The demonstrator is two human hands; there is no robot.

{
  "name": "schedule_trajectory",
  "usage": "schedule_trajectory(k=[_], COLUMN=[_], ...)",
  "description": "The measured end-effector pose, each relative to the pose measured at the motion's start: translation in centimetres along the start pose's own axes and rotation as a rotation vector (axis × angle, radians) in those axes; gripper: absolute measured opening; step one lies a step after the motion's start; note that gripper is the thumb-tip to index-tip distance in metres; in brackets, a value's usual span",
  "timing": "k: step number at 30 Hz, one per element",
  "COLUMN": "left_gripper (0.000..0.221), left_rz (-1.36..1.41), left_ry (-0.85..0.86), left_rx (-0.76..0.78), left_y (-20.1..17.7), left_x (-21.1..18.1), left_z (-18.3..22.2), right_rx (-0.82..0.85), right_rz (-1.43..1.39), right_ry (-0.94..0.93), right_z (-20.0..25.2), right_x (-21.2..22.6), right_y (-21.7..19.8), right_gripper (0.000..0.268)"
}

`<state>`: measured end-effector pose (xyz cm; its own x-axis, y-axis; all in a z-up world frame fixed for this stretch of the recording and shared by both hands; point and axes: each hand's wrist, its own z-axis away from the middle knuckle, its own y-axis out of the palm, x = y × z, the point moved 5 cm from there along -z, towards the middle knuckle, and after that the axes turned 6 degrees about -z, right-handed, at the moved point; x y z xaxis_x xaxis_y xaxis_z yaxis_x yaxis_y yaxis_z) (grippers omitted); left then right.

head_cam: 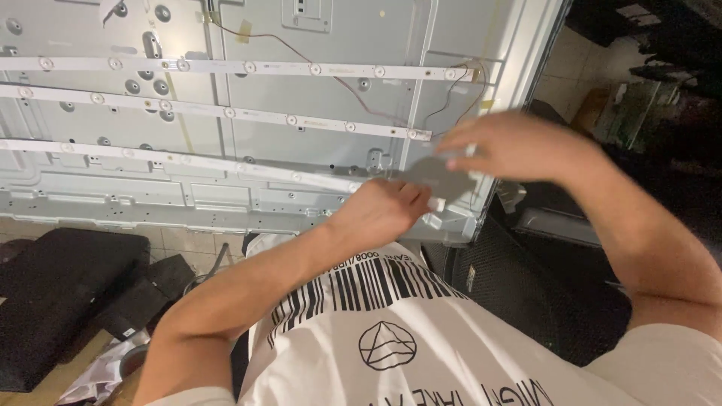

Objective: Removing LED backlight strips from a television chassis using a heat gun to loosen the adhesive.

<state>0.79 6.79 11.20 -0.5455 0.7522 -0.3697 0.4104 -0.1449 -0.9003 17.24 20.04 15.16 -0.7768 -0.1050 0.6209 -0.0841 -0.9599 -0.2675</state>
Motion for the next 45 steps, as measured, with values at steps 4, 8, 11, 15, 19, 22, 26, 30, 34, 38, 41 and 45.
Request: schedule_trajectory(k=[4,8,11,15,19,22,26,30,34,38,41,45], left_gripper=[0.027,0.024,0.042,0.032,0.031,0.037,0.035,0.019,0.009,0.011,0.014,0.011], left_rz=[-0.027,-0.112,-0.121,0.003,0.097,0.165,-0.001,-0.270,-0.425,-0.542,-0.532,-0.592], left_ry=[-0.014,0.003,-0.073,-0.424,-0.841,-0.871,-1.027,-1.186,-1.247,-1.384,-1.465,-1.366], left_rx=[0.160,0.220,0.046,-0.048,-0.118,-0.177,-0.335,-0.559,-0.669,-0.594,-0.623,-0.506], left_y=[3.6,5.3,2.4,-2.8,-8.7,-10.4,-16.3,-26.9,-34.2,-35.2,-35.9,-35.7], left_x=[-0.1,-0.1,0.9,5.1,9.1,12.1,20.2,29.9,37.9,46.6,51.4,56.0], left_z=[-0.8,0.3,1.8,7.5,14.0,19.8,29.8,42.9,56.0,67.1,71.9,72.3], right_rx=[-0.302,-0.399,-0.391,-0.582,-0.663,-0.689,-0.840,-0.840,-0.991,-1.039,-1.093,-0.986], right_rz=[0.232,0.288,0.143,-0.008,-0.228,-0.357,-0.335,-0.332,-0.439,-0.299,-0.161,-0.291], right_ry=[0.151,0.169,0.109,-0.028,-0.024,0.092,0.030,0.232,0.366,0.185,0.190,0.244], right_z=[0.9,-0.4,-1.5,-1.4,-2.6,-3.6,-5.8,-9.5,-12.5,-16.4,-17.4,-18.5], right_x=[-1.4,0.9,1.7,3.6,4.1,5.6,9.4,14.9,20.7,23.7,27.4,33.2], right_y=[-3.2,-2.7,-0.9,2.6,8.9,13.6,18.0,20.9,24.4,26.9,26.1,24.2], right_gripper=[0.049,0.046,0.048,0.044,0.036,0.035,0.023,0.034,0.029,0.033,0.045,0.052])
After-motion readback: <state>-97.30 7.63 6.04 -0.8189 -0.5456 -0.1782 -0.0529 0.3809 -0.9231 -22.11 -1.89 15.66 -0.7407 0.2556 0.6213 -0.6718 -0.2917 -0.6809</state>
